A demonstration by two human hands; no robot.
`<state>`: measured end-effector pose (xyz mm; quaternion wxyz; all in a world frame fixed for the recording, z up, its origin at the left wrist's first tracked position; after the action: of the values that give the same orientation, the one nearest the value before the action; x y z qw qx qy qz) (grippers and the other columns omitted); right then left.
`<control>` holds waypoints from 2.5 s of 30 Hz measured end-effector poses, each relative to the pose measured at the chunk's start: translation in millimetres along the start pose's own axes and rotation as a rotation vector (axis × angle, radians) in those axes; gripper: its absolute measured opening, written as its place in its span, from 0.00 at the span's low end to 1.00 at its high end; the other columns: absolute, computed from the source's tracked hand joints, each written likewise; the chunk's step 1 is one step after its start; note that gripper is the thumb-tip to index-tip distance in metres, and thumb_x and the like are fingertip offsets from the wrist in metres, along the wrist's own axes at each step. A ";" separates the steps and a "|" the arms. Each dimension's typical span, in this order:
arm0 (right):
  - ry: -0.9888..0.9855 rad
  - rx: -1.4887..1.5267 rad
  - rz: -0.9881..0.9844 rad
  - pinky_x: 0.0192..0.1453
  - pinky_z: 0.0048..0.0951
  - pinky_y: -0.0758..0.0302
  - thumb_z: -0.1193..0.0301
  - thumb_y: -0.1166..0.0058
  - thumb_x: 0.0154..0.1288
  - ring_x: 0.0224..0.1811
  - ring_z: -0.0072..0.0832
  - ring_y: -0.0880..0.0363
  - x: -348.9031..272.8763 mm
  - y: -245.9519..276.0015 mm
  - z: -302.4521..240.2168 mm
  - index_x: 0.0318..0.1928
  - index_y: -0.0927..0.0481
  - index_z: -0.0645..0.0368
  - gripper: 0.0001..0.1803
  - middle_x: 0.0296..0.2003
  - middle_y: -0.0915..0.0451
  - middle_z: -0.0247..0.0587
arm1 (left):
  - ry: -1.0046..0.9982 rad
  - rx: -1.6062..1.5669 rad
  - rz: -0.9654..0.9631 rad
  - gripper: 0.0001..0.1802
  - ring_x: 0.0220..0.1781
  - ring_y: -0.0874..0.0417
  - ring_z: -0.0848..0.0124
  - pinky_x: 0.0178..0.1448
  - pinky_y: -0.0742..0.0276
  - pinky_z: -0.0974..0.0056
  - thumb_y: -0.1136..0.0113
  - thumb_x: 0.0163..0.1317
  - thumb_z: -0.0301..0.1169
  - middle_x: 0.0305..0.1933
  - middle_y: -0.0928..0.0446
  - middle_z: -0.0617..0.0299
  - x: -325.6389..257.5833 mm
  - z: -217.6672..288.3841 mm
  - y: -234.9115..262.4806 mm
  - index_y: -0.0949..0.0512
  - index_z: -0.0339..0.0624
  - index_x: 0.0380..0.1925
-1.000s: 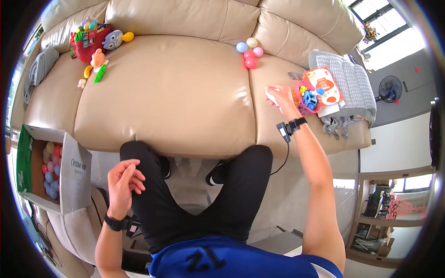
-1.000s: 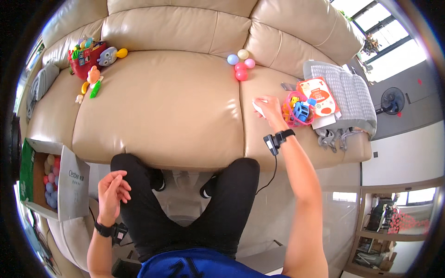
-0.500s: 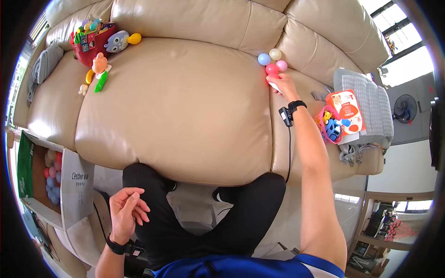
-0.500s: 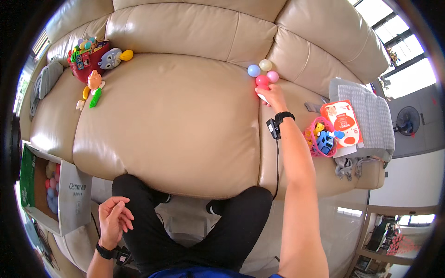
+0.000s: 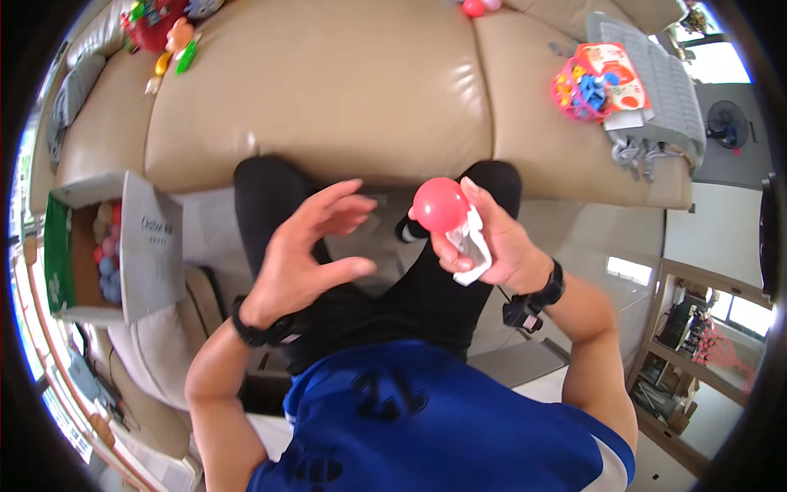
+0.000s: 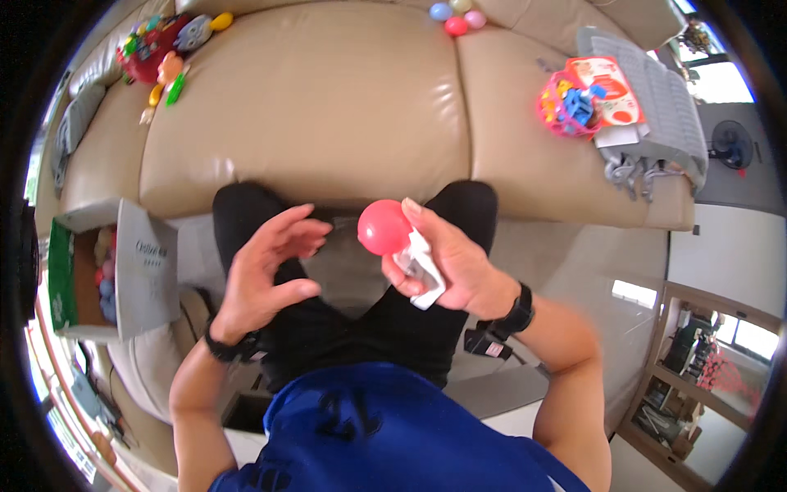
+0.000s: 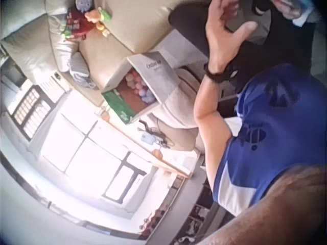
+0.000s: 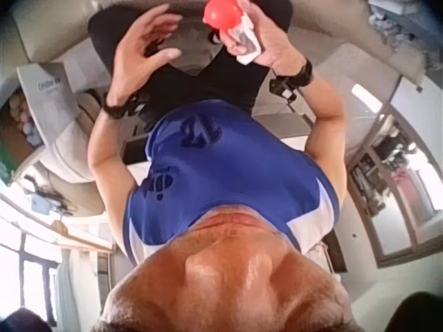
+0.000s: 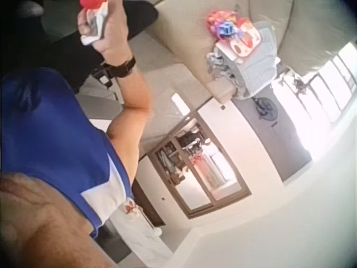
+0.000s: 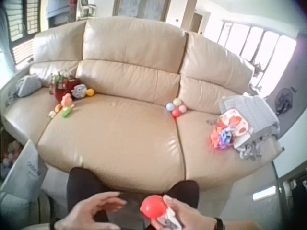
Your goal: Wipe plastic balls with a tissue and place them in a box or bowl.
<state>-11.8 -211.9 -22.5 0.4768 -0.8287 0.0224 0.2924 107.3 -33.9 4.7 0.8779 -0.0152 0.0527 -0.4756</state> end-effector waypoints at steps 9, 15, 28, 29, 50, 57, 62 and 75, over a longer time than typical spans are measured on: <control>-0.053 0.201 -0.045 0.23 0.28 0.23 0.36 0.57 0.76 0.20 0.31 0.21 26.7 -50.7 96.8 0.49 0.20 0.55 0.33 0.26 0.18 0.44 | -0.071 0.040 0.114 0.36 0.59 0.17 0.67 0.67 0.24 0.60 0.22 0.59 0.35 0.57 0.18 0.56 -38.1 -3.9 -13.9 0.27 0.36 0.65; 0.289 0.426 0.020 0.69 0.45 0.23 0.36 0.66 0.79 0.59 0.43 0.18 37.8 -33.0 67.5 0.59 0.22 0.62 0.40 0.54 0.17 0.54 | -0.213 0.091 0.287 0.32 0.56 0.16 0.69 0.62 0.20 0.62 0.24 0.61 0.30 0.56 0.18 0.54 -73.8 19.9 5.4 0.27 0.33 0.62; 0.644 -0.465 0.136 0.65 0.33 0.24 0.68 0.54 0.81 0.63 0.33 0.20 26.4 -61.9 61.1 0.62 0.21 0.67 0.19 0.63 0.21 0.50 | -0.373 0.470 0.256 0.28 0.48 0.13 0.58 0.54 0.17 0.61 0.23 0.47 0.20 0.52 0.17 0.50 -61.6 18.6 -28.6 0.17 0.34 0.53; 0.641 -0.464 0.138 0.65 0.33 0.24 0.68 0.54 0.81 0.63 0.33 0.20 26.9 -59.7 59.2 0.62 0.21 0.67 0.19 0.63 0.21 0.50 | -0.369 0.468 0.255 0.28 0.48 0.13 0.58 0.54 0.17 0.61 0.23 0.47 0.20 0.52 0.17 0.50 -61.2 16.9 -28.1 0.17 0.34 0.53; 0.589 -0.053 -0.032 0.82 0.44 0.41 0.64 0.68 0.85 0.78 0.46 0.38 18.8 -64.6 66.1 0.71 0.31 0.69 0.26 0.73 0.34 0.59 | -0.262 0.162 0.014 0.29 0.61 0.18 0.64 0.64 0.19 0.60 0.28 0.66 0.32 0.61 0.21 0.51 -52.4 7.3 -34.9 0.24 0.33 0.64; 0.818 -0.444 0.056 0.66 0.23 0.30 0.62 0.60 0.85 0.59 0.23 0.22 11.6 -65.7 45.8 0.67 0.25 0.69 0.25 0.70 0.26 0.51 | 0.134 -0.643 -0.038 0.31 0.64 0.20 0.68 0.68 0.21 0.61 0.35 0.71 0.25 0.63 0.22 0.53 -55.3 -26.2 -46.3 0.32 0.32 0.71; 0.823 -0.339 0.149 0.67 0.26 0.29 0.64 0.56 0.83 0.61 0.24 0.23 12.0 -69.7 42.9 0.65 0.24 0.69 0.23 0.67 0.23 0.50 | 0.005 -0.420 -0.029 0.29 0.62 0.19 0.70 0.67 0.21 0.61 0.36 0.73 0.28 0.61 0.21 0.55 -49.4 -13.3 -48.2 0.32 0.32 0.71; 1.057 -0.906 0.161 0.65 0.38 0.24 0.71 0.53 0.79 0.65 0.40 0.22 -1.2 -76.6 35.8 0.58 0.20 0.68 0.17 0.56 0.18 0.60 | 0.006 -0.281 0.057 0.23 0.56 0.17 0.72 0.63 0.19 0.63 0.39 0.75 0.30 0.56 0.19 0.57 -48.8 -17.6 -42.6 0.27 0.31 0.65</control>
<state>-5.2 -141.8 24.2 -0.0136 -0.9727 0.1886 -0.1348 43.4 -15.9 -5.7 0.8802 -0.1351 0.1216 -0.4384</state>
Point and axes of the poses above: each hand's wrist, its own x-axis towards the middle knuckle, its own y-axis out of the back of the hand, z = x × y, the point moved 7 cm from there along x, towards the middle knuckle
